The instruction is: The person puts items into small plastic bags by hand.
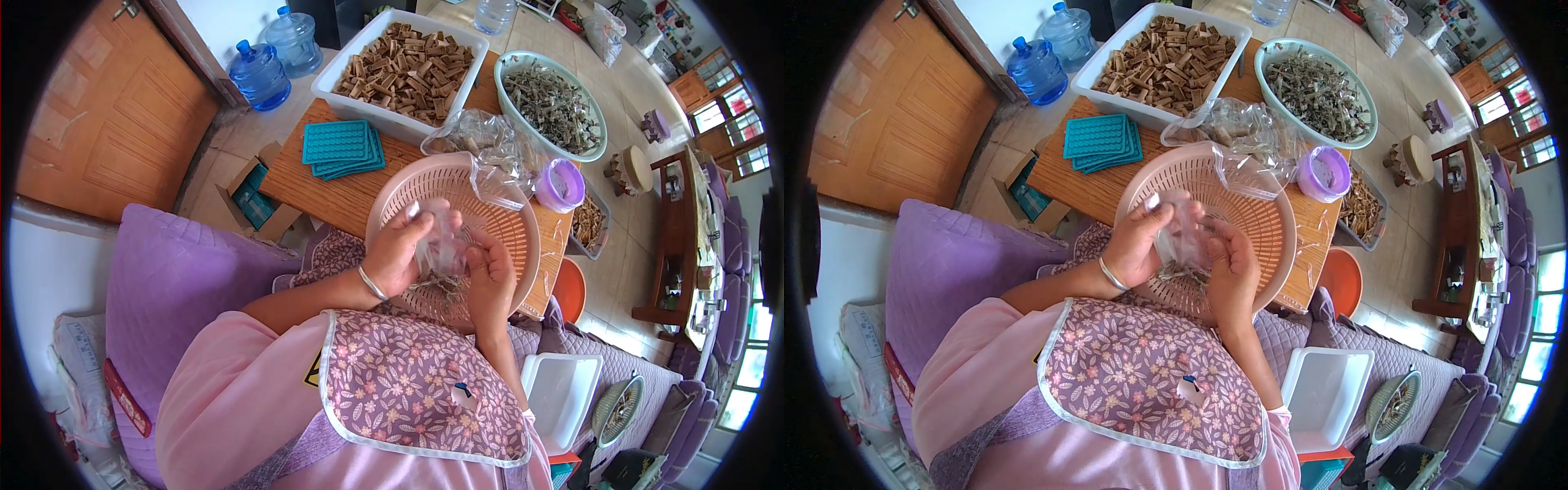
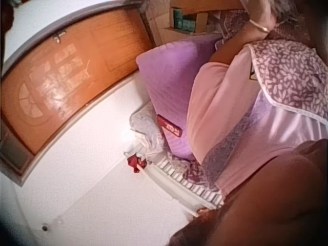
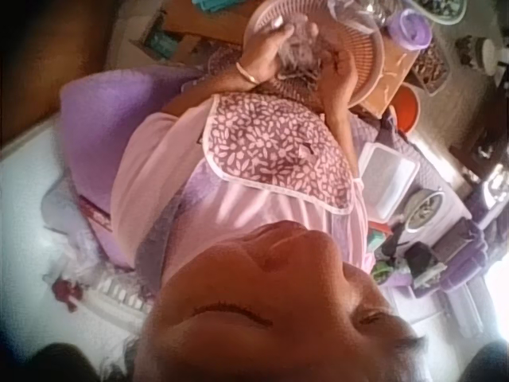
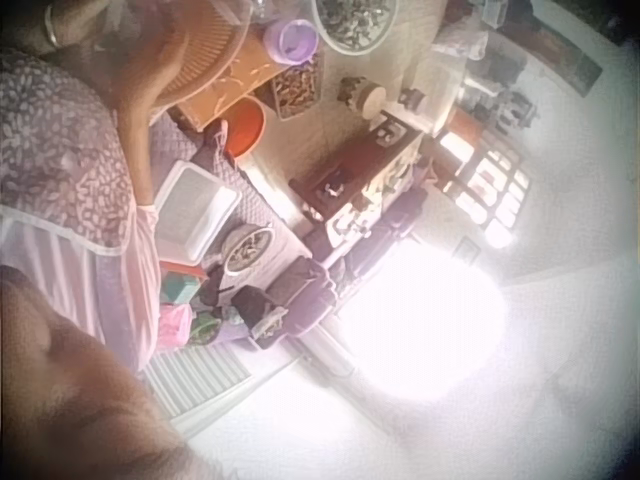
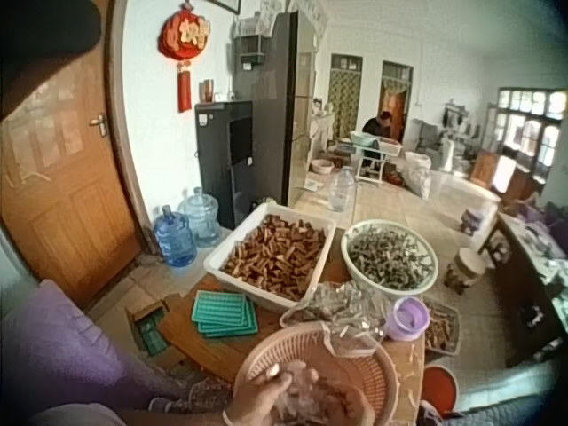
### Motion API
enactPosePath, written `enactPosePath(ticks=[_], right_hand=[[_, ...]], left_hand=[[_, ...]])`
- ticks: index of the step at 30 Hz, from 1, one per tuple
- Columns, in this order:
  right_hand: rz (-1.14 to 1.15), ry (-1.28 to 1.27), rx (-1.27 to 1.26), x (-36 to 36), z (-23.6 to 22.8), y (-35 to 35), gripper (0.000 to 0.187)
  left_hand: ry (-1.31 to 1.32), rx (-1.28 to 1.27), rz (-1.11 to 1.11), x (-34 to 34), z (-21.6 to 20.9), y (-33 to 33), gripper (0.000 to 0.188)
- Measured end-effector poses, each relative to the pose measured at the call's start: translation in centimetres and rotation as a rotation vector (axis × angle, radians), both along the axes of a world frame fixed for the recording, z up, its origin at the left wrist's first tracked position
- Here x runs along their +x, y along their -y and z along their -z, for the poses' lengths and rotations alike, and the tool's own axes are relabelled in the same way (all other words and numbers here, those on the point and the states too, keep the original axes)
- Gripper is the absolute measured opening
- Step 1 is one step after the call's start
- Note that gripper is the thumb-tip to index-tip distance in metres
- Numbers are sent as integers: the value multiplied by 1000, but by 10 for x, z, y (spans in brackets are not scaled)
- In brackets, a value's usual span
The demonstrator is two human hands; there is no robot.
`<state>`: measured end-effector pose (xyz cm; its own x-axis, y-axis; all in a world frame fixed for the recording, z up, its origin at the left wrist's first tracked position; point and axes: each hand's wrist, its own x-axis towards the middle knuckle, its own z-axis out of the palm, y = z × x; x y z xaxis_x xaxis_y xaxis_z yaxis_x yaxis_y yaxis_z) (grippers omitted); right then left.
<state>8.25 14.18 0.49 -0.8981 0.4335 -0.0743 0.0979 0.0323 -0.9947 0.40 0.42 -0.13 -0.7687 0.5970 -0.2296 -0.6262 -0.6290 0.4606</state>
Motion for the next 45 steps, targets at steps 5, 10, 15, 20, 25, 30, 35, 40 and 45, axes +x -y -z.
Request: enactPosePath(ticks=[5, 10, 15, 20, 25, 30, 35, 40, 45], right_hand=[[159, -84, -168, 2, 1, -6, 23], [171, -84, -34, 5, -3, -10, 29], [161, -106, 169, 9, -4, -7, 32], [132, -87, 486, 12, -5, -7, 34], [55, -223, 696, 7, -7, -5, 34], [59, -180, 592, -9, -10, -36, 28], [-160, 175, 911, -22, -17, -68, 18], [-692, 150, 1276, -42, 6, -59, 11], [-852, 151, 1351, -38, 39, -64, 11]], left_hand=[[-95, -107, -88, -14, 11, 14, 26], [-785, -437, 90, -6, -6, 26, 31], [-1080, -778, 125, 0, -26, 15, 40], [-1318, -983, 52, -9, -26, 16, 28], [-1478, -946, 18, -16, -17, 10, 19], [-1315, -921, 277, -18, -15, 13, 13], [-817, -843, 176, -28, -14, 21, 14], [-695, -738, 132, -22, -7, 17, 15], [-608, -734, 117, -17, -5, 18, 15]])
